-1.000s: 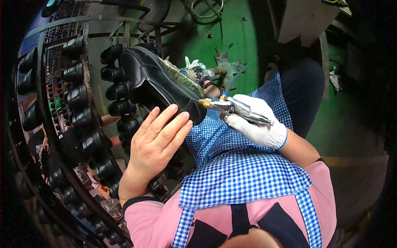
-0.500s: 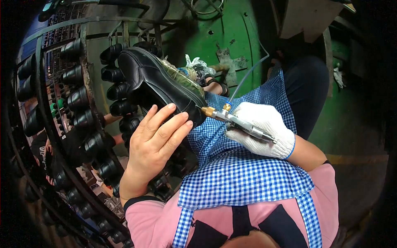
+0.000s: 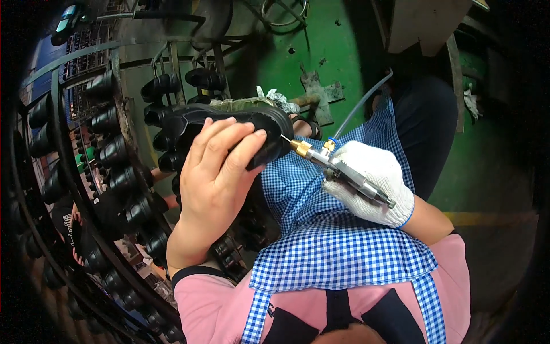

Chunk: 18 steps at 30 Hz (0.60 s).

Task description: Applying adhesive to shoe components using a specialized applicator as part of the manufacturing process.

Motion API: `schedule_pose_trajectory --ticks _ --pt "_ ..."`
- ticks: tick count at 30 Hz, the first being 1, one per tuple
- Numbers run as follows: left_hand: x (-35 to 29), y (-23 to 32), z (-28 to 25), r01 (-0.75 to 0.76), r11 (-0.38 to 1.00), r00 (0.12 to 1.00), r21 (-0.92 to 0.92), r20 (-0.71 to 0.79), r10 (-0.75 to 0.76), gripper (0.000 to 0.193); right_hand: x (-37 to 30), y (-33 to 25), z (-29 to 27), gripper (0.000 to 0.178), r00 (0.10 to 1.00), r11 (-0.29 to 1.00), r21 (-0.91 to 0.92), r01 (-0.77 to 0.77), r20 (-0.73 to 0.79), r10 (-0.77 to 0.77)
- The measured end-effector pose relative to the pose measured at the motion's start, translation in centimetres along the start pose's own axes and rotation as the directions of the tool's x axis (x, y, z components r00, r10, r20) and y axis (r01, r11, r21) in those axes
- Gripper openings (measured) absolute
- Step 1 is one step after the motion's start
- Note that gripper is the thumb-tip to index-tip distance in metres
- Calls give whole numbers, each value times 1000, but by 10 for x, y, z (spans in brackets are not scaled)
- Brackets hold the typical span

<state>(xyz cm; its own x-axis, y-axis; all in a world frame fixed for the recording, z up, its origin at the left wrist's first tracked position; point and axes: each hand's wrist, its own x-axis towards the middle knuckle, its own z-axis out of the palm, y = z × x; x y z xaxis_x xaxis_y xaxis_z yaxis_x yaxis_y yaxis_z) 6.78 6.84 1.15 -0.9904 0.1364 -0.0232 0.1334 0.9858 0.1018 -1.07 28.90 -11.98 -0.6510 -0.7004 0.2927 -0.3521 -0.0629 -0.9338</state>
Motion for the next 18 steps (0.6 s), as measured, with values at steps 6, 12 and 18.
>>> schedule_pose_trajectory --ticks 6,12,18 --pt "29 -11 2 85 994 991 64 -105 -78 56 30 9 5 19 997 996 -61 -58 -58 55" --pt "56 -44 5 239 937 963 255 -183 -196 44 71 13 26 22 979 986 85 -141 -138 151" --pt "59 -76 0 406 832 913 377 -201 -355 48 99 26 61 23 981 993 101 -61 -176 78"
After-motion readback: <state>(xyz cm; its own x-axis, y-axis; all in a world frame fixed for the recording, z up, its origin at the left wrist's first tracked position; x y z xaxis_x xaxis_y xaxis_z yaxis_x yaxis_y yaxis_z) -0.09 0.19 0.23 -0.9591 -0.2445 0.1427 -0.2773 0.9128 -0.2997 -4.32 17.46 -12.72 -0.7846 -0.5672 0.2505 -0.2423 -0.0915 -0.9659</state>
